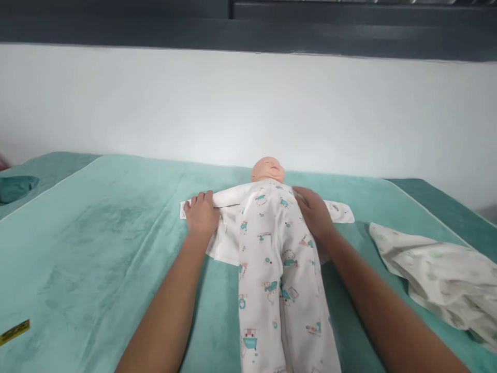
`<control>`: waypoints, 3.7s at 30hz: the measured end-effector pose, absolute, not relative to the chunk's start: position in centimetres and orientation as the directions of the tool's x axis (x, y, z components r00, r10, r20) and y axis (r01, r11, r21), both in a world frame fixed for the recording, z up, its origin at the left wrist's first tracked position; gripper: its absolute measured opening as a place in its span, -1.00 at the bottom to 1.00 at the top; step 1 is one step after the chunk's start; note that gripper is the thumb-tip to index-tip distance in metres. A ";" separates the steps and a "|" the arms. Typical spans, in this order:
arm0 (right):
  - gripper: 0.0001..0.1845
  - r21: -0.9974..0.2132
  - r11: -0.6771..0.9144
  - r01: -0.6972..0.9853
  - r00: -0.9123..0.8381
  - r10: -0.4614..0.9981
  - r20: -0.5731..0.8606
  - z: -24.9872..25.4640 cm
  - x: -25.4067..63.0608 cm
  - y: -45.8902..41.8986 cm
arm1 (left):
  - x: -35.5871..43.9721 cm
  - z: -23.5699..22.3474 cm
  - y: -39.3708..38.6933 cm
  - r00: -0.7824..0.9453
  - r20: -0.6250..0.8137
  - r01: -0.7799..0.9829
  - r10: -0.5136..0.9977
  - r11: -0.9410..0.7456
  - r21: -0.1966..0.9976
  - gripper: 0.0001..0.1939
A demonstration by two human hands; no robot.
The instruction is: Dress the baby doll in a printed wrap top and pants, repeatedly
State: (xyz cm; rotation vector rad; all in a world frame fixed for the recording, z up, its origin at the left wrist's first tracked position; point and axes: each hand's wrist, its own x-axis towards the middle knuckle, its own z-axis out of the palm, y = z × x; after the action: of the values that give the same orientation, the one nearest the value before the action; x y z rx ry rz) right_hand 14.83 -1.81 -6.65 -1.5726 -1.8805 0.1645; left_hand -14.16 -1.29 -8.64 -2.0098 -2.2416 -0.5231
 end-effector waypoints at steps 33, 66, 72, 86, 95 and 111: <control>-0.65 -0.689 0.033 0.724 0.384 0.811 0.441 -9.2 19.3 -1.4 | 7.0 -0.5 1.6 0.420 -0.160 0.890 0.893 -0.440 -0.119 -0.52; -0.67 -0.869 0.224 0.441 0.469 0.768 0.436 -9.4 19.2 -1.0 | 0.5 0.0 -1.8 0.430 0.140 0.889 0.892 -0.445 0.105 -0.66; -0.54 -0.493 0.449 0.745 -0.183 0.849 0.496 -8.9 15.0 -3.1 | -8.5 -3.0 -4.9 -0.016 0.291 0.677 0.956 -0.205 0.707 -0.54; -0.40 -0.788 0.377 0.486 -0.261 0.924 0.281 -9.3 14.3 -1.5 | -8.3 -4.9 -4.1 0.009 0.130 0.229 0.991 -0.129 0.965 -0.20; -0.65 -0.840 0.396 0.371 -0.113 0.917 0.383 -8.4 13.6 -2.2 | -7.7 -6.4 -3.9 -0.034 0.496 0.455 0.868 -0.428 0.781 -0.84; -0.70 -0.860 0.260 0.438 -0.237 0.957 0.168 -7.7 15.1 -6.1 | -12.4 -6.0 -9.6 0.157 0.077 0.617 0.985 -0.158 0.771 -0.70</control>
State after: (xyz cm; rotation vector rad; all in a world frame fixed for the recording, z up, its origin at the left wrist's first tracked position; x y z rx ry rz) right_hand 15.05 -6.10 -7.66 -1.2739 -1.8059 0.9047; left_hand -12.39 -9.58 -5.97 -2.7498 -2.2614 -1.1974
